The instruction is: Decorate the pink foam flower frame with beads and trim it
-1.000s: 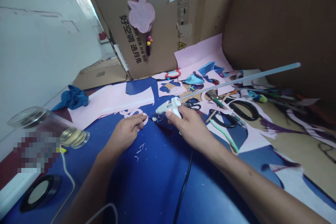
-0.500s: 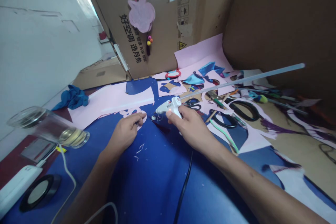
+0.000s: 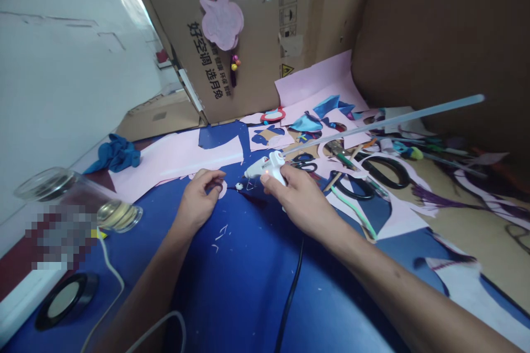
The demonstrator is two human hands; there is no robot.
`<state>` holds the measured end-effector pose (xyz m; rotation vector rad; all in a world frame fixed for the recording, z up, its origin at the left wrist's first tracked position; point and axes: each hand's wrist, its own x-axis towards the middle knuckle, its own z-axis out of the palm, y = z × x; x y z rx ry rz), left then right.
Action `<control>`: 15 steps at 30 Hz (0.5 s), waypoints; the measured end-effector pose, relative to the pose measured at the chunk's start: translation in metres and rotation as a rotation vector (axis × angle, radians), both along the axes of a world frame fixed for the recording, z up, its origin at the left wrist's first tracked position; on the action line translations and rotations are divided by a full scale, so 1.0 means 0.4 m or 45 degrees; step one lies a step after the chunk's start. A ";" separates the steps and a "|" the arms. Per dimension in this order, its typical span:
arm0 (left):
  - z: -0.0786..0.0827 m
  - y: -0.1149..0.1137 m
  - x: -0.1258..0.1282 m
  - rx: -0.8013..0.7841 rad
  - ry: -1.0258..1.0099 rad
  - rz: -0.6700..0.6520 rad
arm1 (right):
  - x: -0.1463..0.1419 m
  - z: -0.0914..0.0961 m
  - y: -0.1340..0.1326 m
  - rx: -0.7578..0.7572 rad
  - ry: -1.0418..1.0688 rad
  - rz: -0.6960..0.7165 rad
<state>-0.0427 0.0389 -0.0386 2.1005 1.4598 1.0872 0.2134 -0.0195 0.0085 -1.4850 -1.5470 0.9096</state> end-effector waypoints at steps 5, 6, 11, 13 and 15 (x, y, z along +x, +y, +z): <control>0.011 -0.002 -0.010 0.050 0.034 0.149 | 0.001 0.005 -0.002 0.004 0.002 -0.006; 0.014 -0.003 -0.013 0.066 0.057 0.165 | 0.001 0.006 -0.002 0.003 -0.001 -0.008; 0.008 -0.006 -0.016 0.094 0.212 0.251 | -0.003 0.008 -0.003 -0.010 0.014 -0.024; -0.002 -0.004 -0.014 0.099 0.351 0.320 | -0.004 0.007 -0.004 -0.011 0.012 -0.023; -0.011 -0.002 -0.011 0.090 0.471 0.383 | -0.004 0.006 -0.004 -0.006 -0.009 -0.019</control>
